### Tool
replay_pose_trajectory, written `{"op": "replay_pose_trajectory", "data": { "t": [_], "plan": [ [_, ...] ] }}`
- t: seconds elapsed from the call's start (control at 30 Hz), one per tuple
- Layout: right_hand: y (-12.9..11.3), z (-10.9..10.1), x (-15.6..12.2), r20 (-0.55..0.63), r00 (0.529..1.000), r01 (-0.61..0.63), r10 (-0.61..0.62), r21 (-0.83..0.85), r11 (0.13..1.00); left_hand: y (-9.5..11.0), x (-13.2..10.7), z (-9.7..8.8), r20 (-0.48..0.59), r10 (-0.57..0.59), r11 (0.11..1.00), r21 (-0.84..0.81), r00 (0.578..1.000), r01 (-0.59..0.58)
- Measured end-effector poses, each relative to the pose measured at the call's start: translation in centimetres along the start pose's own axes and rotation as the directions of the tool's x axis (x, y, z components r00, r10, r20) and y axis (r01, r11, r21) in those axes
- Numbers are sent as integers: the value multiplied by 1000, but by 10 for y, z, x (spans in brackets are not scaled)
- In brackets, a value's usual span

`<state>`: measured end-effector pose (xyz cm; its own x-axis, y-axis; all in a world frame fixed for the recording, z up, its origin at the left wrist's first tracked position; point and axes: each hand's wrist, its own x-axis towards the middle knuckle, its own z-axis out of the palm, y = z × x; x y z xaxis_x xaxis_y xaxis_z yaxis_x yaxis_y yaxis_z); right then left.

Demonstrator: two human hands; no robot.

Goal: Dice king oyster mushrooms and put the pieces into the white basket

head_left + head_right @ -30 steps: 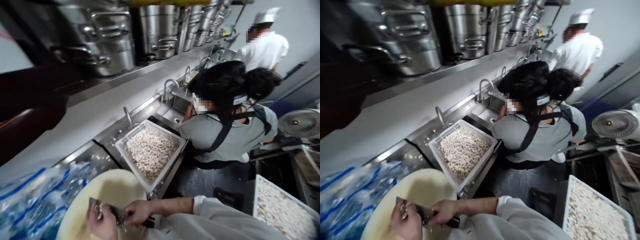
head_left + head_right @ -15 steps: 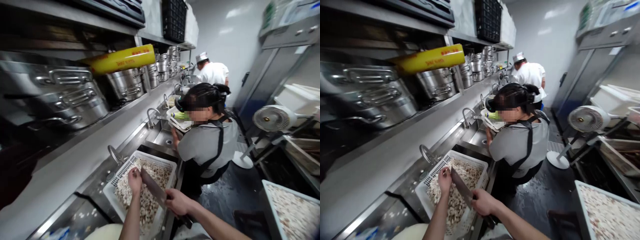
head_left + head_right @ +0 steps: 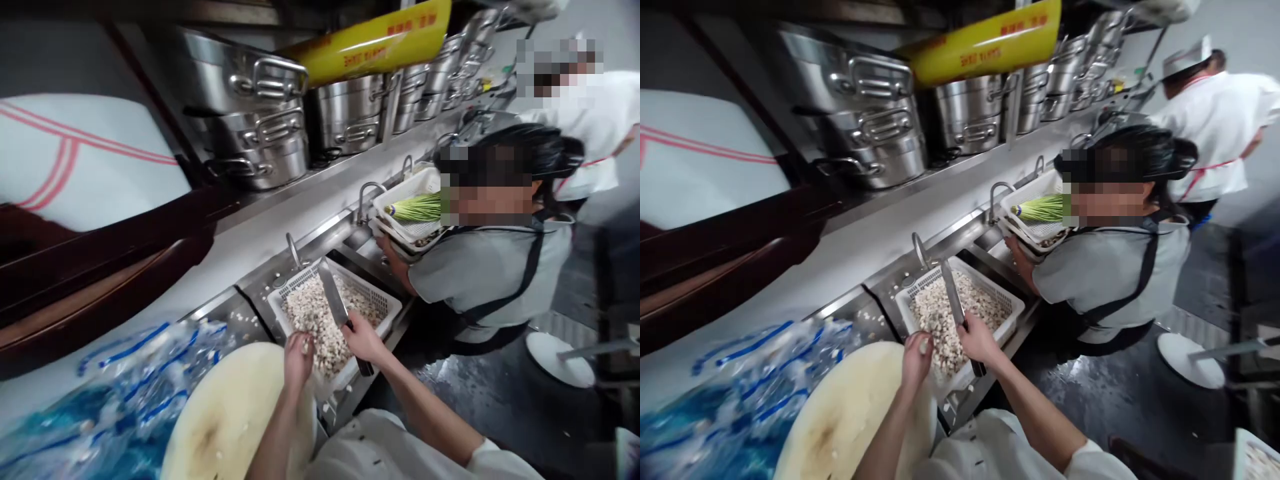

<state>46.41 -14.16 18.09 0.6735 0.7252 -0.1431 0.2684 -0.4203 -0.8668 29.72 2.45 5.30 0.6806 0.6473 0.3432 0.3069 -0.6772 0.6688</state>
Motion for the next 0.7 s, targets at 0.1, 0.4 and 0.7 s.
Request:
{"op": "replay_pose_trajectory", "data": {
  "t": [0.1, 0.4, 0.7],
  "plan": [
    [-6, 51, -13, 118, 991, 63, -59, -33, 997, -51, -62, -81, -207, -246, 963, 57, 947, 263],
    [24, 201, -84, 661, 750, 309, -1, -349, 885, -149, -255, -305, -730, -530, 471, 168, 430, 866],
    [21, 237, -54, 714, 699, 500, 42, -530, 685, -182, -307, -290, -679, -606, 367, 223, 414, 903]
  ]
}}
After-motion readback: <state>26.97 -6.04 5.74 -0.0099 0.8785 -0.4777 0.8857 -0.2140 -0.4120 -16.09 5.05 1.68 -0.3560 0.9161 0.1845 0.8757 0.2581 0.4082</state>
